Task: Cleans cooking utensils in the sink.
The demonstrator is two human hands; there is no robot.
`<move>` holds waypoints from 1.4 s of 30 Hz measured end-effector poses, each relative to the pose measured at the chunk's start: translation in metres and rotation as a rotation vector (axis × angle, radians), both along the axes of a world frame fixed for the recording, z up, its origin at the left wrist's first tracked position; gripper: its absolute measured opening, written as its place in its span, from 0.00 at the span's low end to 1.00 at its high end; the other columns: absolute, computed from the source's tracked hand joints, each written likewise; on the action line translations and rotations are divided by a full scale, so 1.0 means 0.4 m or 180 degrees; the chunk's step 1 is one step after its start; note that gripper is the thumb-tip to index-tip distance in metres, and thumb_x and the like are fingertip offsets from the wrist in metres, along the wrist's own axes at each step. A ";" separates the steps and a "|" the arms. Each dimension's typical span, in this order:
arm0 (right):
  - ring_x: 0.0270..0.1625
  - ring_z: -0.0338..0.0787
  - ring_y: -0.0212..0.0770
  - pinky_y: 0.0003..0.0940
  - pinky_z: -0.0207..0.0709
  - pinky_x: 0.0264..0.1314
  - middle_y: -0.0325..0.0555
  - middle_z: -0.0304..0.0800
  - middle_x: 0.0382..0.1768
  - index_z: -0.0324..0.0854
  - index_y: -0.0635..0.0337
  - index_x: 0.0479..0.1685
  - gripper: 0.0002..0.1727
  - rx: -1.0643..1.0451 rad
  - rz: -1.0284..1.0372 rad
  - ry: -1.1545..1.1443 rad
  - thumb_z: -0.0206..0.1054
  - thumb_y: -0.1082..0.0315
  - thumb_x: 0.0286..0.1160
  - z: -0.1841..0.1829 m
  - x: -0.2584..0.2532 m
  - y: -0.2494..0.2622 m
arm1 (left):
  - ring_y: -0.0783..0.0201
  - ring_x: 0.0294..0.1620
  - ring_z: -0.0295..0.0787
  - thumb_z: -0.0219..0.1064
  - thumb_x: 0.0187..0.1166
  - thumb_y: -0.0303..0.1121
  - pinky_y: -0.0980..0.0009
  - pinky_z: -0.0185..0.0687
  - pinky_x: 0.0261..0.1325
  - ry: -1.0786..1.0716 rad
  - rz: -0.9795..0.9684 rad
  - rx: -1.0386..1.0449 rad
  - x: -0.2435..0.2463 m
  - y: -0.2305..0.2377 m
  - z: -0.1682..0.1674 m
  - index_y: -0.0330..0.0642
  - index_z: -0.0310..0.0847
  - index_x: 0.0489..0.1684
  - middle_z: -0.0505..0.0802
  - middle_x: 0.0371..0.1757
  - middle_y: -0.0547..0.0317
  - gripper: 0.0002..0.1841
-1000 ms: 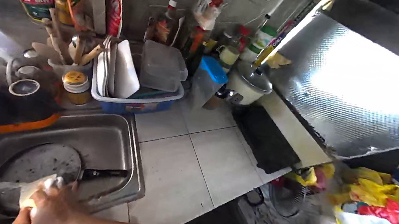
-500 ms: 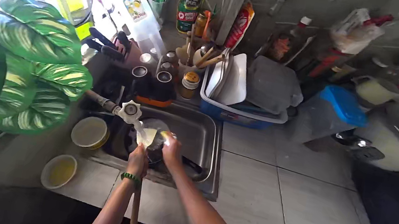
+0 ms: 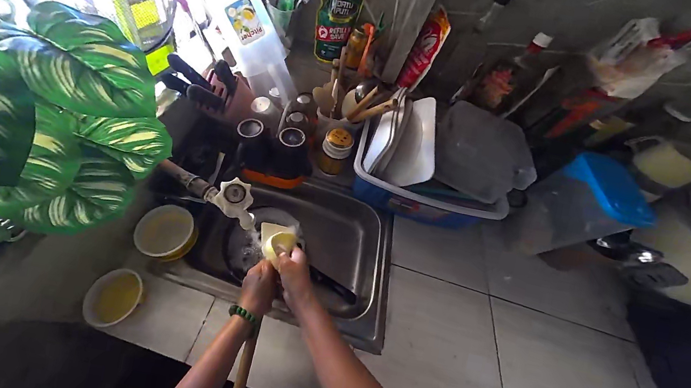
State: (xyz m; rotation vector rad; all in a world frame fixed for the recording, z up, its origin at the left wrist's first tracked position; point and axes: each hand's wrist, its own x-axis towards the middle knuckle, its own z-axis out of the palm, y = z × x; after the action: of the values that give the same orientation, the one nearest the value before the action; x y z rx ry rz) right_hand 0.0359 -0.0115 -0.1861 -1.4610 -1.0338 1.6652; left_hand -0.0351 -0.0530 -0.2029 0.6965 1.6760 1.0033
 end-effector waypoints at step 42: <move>0.53 0.92 0.58 0.53 0.83 0.63 0.68 0.88 0.55 0.73 0.74 0.73 0.23 0.0051 0.1875 -0.1937 0.56 0.65 0.88 0.058 0.296 -0.075 | 0.65 0.32 0.88 0.39 0.94 0.36 0.71 0.86 0.37 -0.3048 0.2363 0.0350 0.012 0.123 -0.003 0.39 0.69 0.47 0.87 0.35 0.55 0.15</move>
State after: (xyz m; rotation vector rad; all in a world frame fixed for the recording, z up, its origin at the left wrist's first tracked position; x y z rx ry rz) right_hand 0.1545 -0.0415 -0.1628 -1.8197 -1.9559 1.5939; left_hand -0.0302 -0.0036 -0.2042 -0.3906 0.9888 1.6079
